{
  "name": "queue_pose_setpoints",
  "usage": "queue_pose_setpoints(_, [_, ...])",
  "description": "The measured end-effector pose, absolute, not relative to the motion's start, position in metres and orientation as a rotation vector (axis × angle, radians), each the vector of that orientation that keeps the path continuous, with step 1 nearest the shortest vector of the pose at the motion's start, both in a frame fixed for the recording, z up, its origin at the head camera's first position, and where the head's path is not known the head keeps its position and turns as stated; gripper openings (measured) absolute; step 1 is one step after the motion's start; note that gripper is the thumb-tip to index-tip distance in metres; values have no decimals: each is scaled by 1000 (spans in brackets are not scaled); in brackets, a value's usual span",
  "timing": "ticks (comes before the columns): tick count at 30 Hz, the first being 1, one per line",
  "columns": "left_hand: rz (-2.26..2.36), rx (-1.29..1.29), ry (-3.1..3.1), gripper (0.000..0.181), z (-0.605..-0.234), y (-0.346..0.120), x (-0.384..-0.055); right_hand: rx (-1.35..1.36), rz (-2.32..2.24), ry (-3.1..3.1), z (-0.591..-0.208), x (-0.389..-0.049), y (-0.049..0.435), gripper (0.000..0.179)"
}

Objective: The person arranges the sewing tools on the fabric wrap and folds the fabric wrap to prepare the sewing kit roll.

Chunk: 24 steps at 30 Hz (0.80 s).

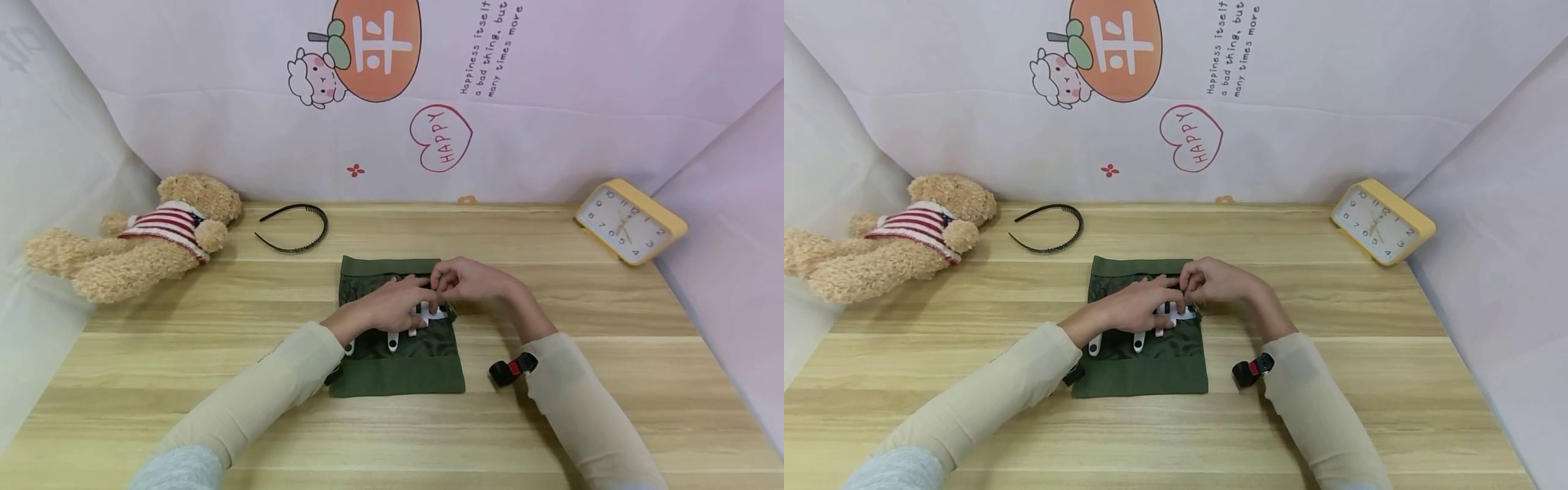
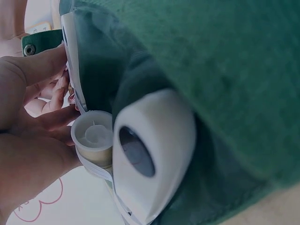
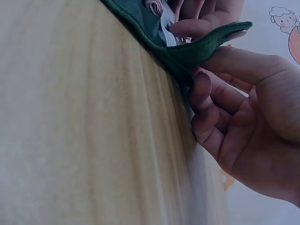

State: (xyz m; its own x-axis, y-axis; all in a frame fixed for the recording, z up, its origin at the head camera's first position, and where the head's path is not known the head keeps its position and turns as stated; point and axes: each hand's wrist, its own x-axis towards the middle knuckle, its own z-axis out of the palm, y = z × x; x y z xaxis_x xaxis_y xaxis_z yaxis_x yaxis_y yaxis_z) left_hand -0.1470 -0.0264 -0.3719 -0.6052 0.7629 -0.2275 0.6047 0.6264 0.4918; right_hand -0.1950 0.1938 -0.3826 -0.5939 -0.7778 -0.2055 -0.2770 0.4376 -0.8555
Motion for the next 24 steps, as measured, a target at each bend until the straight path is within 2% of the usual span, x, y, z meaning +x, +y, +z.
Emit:
queue_pose_setpoints(13, [508,1034,2434,27,-372,-27,-146,-917,-1068,2065,-381,-195,190,18])
queue_pose_setpoints(24, [579,1028,2414,21,-372,-30,-146,-913,-1053,2117,-379,-194,189,16])
